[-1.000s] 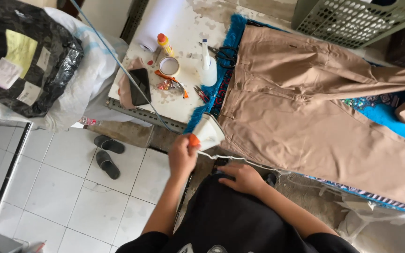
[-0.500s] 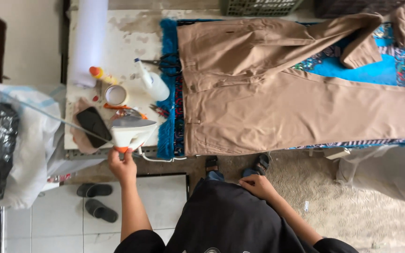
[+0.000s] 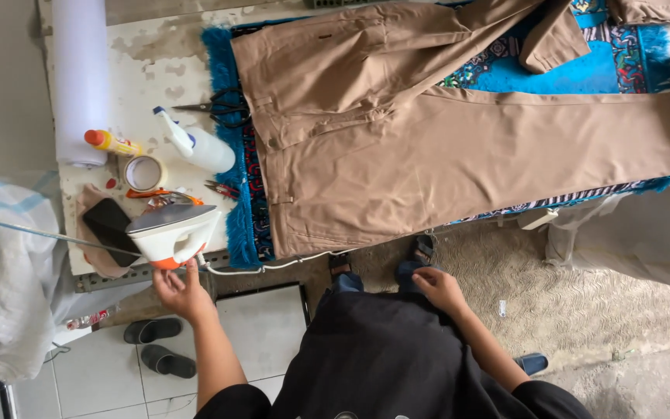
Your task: A person irons a pair of tan pants on a patterned mat, uses a spray bottle, and folds the pants neatly.
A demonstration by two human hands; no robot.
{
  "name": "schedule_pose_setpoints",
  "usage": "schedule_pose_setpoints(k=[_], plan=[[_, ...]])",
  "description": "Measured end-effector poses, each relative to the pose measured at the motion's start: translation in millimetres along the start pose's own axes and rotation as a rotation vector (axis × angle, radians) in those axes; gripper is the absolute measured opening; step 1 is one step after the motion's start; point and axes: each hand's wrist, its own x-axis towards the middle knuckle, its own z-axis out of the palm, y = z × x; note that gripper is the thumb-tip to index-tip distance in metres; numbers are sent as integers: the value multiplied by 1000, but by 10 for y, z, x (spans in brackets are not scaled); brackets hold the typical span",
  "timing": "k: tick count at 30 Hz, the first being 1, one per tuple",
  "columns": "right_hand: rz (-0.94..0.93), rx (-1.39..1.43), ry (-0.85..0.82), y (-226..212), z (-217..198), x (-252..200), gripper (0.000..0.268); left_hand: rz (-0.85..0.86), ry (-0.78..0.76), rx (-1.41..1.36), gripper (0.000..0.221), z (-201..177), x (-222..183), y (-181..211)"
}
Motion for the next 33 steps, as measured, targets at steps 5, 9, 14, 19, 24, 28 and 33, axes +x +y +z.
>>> schedule_pose_setpoints(k=[5, 9, 14, 19, 24, 28, 33], plan=[[20, 179, 310, 398, -697, 209, 27, -310, 273, 124, 48, 366, -993, -427], [-77, 542, 635, 670, -1512, 530, 32, -894, -22, -23, 35, 952, -1981, -932], [7, -224, 857, 1706, -2679, 1544, 46, -1298, -247, -457, 112, 1479, -2459, -365], [0, 437, 741, 2080, -3336, 2219, 46, -1222, -73, -627, 113, 1815, -2510, -536], [198, 830, 744, 2013, -3587, 2452, 44, -1138, 3, -505, 85, 1958, -2509, -723], [250, 999, 738, 1962, -3786, 2600, 47, -966, 149, -564, 61, 1939, -2435, -745], [369, 1111, 477, 1823, -4054, 2529, 52, -863, 103, -800, 36, 2035, -2383, -123]])
